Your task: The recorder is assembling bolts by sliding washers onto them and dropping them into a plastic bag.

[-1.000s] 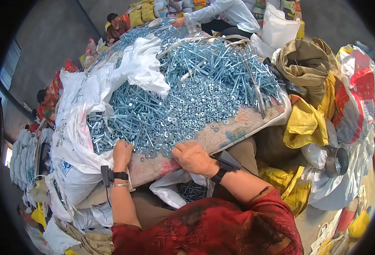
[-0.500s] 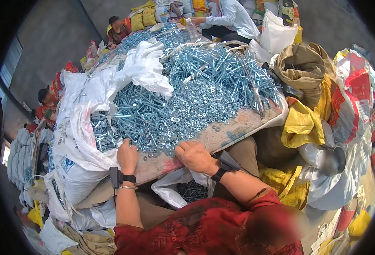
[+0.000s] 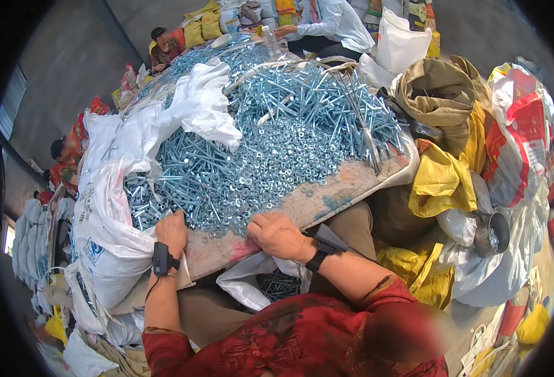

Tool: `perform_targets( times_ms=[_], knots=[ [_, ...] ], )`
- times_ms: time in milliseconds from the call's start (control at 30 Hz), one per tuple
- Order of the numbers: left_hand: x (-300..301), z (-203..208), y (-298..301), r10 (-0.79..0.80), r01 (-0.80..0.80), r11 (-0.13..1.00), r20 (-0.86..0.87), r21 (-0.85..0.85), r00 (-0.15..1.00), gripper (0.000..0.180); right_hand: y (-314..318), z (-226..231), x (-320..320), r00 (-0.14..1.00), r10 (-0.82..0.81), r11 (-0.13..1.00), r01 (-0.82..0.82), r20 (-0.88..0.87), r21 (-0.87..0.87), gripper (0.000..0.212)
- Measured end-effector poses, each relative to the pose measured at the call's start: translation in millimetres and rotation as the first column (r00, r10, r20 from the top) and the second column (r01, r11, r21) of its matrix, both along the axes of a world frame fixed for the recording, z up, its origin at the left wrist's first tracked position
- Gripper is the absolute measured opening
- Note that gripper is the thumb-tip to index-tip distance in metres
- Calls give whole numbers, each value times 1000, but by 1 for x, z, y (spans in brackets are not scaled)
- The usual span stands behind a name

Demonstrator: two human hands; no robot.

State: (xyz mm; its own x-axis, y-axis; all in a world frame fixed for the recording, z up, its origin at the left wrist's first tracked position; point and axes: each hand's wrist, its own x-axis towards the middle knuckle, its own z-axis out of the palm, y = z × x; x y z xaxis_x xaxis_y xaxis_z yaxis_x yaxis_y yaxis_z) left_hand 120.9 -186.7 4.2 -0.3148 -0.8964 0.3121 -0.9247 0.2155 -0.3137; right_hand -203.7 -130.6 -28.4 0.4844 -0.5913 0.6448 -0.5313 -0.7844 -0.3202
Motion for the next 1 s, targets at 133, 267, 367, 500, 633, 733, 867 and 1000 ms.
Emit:
perform_targets(
  times_ms=[133,267,367,500,633,733,867,1000],
  knots=[
    [2,4,-5,-18,16,999,36,44,999,8,1,-1,1,1000,6,1000,-6,17,3,14],
    [4,12,-9,-13,11,991,15,131,1000,9,1,-5,2,1000,-16,1000,16,0,14,13],
    [-6,17,6,-26,25,985,5,171,1000,11,2,-3,-1,1000,-26,1000,26,5,3,12],
    [-5,2,20,21,-23,995,15,100,1000,8,5,2,0,1000,-24,1000,25,6,-14,12],
    [-18,0,36,84,-84,996,-56,12,995,11,3,-5,2,1000,-31,999,31,-2,-12,12],
    [-26,-5,44,135,-164,984,-302,-75,944,10,3,-4,5,1000,-27,999,27,6,-20,13],
    [-58,-5,57,202,142,978,-870,154,-449,10,4,-2,2,998,-65,996,64,-3,-55,15],
    [-78,-17,83,381,403,909,-596,104,-707,16,7,1,8,998,-61,996,60,-19,-70,17]
  ],
)
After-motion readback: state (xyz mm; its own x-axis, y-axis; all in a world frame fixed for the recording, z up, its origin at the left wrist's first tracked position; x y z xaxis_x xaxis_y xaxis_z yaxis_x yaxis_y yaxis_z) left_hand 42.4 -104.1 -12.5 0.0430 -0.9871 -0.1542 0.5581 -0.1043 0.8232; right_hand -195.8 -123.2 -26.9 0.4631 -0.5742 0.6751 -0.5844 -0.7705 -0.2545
